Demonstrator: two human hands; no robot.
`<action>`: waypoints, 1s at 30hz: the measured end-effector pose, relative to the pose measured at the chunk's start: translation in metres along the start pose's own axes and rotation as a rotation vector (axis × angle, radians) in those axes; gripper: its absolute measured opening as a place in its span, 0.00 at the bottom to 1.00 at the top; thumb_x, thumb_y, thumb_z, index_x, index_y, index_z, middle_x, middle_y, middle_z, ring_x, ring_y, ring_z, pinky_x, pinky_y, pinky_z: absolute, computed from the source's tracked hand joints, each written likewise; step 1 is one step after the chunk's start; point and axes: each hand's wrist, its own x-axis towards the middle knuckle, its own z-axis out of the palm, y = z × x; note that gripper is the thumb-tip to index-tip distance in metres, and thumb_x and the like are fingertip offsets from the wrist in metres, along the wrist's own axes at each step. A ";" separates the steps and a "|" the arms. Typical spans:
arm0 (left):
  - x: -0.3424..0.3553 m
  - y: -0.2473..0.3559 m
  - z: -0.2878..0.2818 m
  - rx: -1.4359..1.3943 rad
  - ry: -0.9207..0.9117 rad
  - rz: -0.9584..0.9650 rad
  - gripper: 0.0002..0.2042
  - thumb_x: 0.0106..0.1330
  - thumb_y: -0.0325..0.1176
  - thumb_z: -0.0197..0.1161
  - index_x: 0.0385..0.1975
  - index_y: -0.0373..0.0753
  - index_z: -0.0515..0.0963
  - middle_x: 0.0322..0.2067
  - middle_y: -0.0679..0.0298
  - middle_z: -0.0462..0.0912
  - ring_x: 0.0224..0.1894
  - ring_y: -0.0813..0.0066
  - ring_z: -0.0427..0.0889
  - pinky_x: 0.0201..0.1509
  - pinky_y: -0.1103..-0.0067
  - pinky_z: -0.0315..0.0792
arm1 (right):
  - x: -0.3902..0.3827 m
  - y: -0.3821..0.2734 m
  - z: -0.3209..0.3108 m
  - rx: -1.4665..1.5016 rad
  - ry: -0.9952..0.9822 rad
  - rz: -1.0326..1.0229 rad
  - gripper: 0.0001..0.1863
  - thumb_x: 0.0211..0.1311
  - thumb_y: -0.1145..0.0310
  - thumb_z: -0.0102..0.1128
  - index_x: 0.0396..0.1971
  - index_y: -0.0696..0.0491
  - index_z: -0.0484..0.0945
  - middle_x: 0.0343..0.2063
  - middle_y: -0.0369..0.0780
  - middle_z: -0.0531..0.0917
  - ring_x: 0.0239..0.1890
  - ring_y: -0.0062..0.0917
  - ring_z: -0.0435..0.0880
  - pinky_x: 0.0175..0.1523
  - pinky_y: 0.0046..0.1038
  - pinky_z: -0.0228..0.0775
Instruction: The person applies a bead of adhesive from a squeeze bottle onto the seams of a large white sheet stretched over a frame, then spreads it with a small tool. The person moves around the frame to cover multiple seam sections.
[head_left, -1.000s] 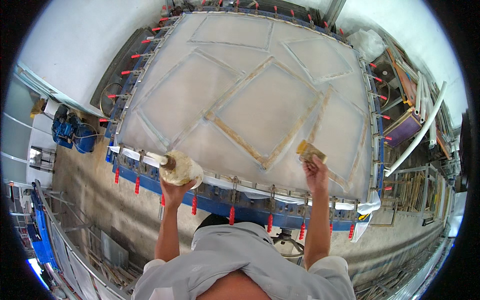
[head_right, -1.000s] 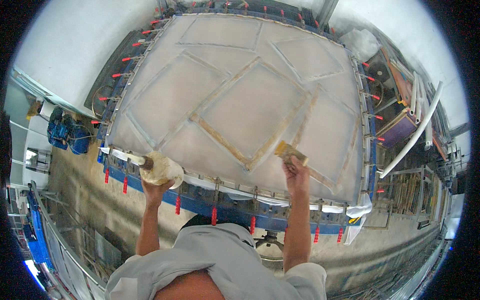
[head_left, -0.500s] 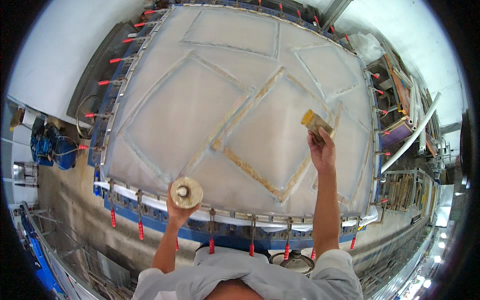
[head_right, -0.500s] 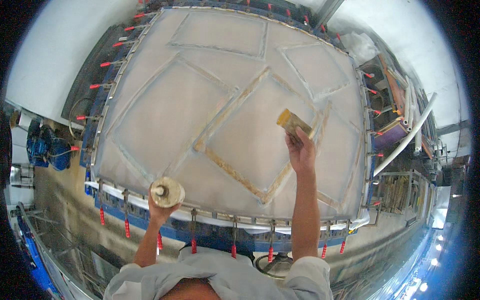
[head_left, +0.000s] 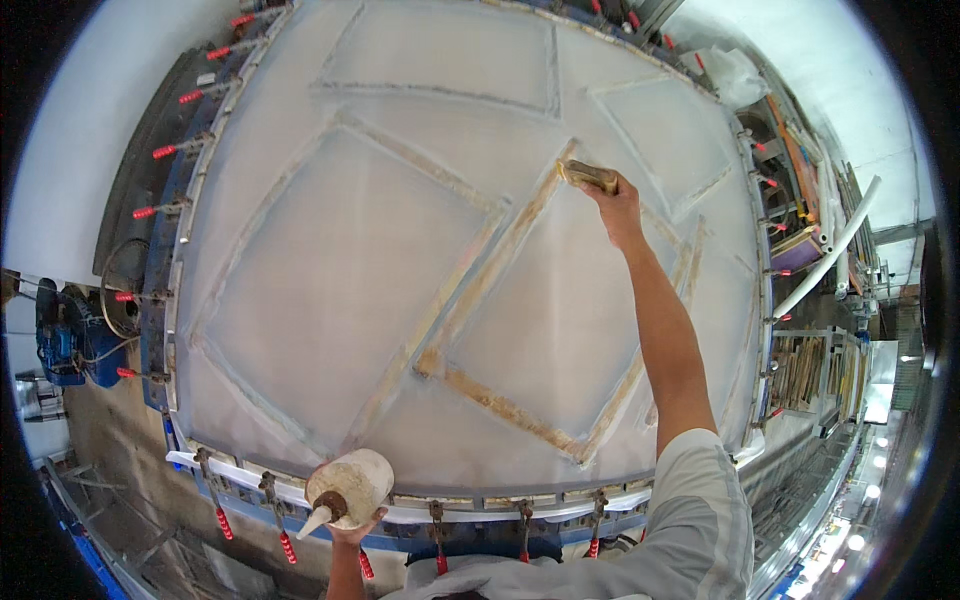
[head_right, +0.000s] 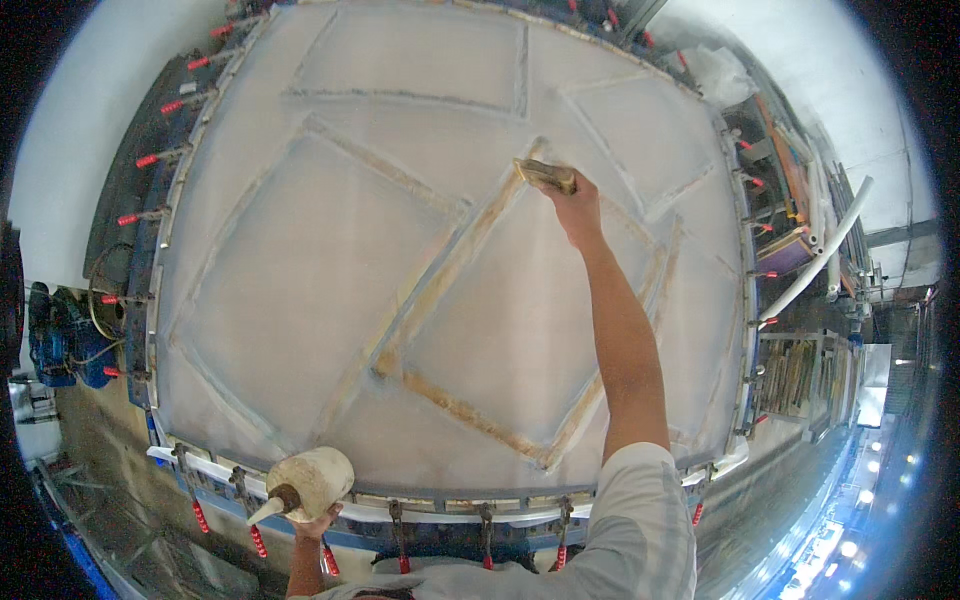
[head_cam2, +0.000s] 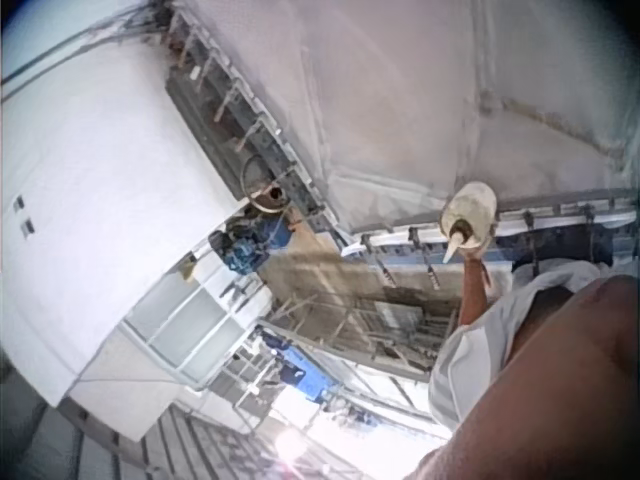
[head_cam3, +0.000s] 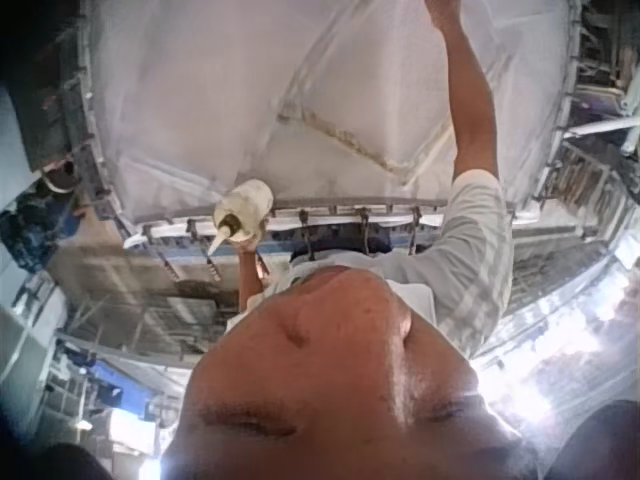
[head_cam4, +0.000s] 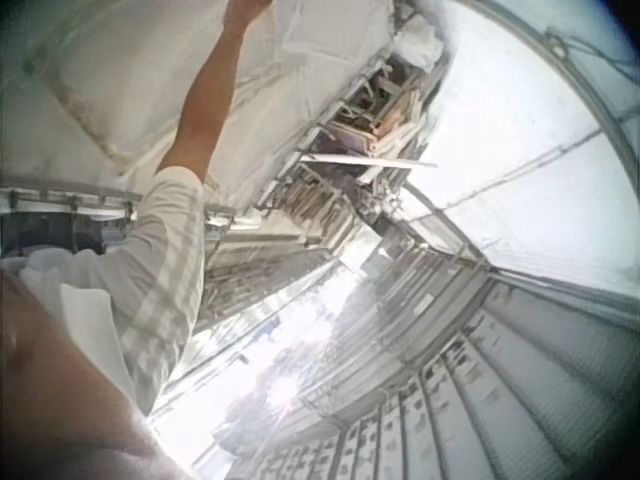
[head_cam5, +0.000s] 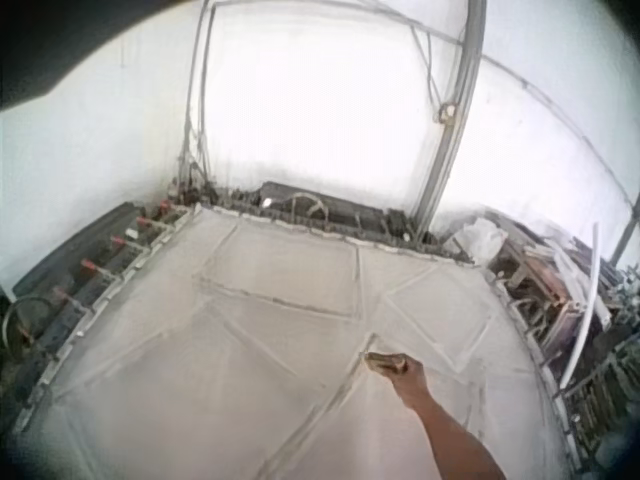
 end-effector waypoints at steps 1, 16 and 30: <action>0.002 -0.001 0.004 -0.009 0.003 -0.013 0.59 0.34 0.44 0.90 0.69 0.39 0.57 0.61 0.53 0.71 0.62 0.56 0.75 0.65 0.62 0.74 | -0.003 0.004 0.005 -0.068 -0.036 0.002 0.14 0.60 0.75 0.71 0.46 0.56 0.84 0.37 0.34 0.87 0.39 0.17 0.82 0.46 0.23 0.74; 0.016 -0.006 0.013 -0.034 0.007 -0.043 0.59 0.35 0.44 0.89 0.69 0.40 0.56 0.62 0.53 0.71 0.62 0.57 0.74 0.66 0.62 0.73 | -0.145 0.002 0.082 -0.633 -0.326 -0.351 0.29 0.46 0.84 0.63 0.53 0.48 0.81 0.49 0.42 0.85 0.58 0.40 0.77 0.64 0.40 0.73; 0.016 -0.015 0.006 -0.071 0.001 -0.008 0.59 0.36 0.43 0.88 0.70 0.40 0.55 0.62 0.54 0.70 0.63 0.57 0.73 0.67 0.62 0.72 | -0.005 -0.006 0.058 -0.855 -0.182 -0.280 0.12 0.58 0.71 0.68 0.42 0.55 0.82 0.39 0.49 0.86 0.44 0.46 0.84 0.50 0.41 0.75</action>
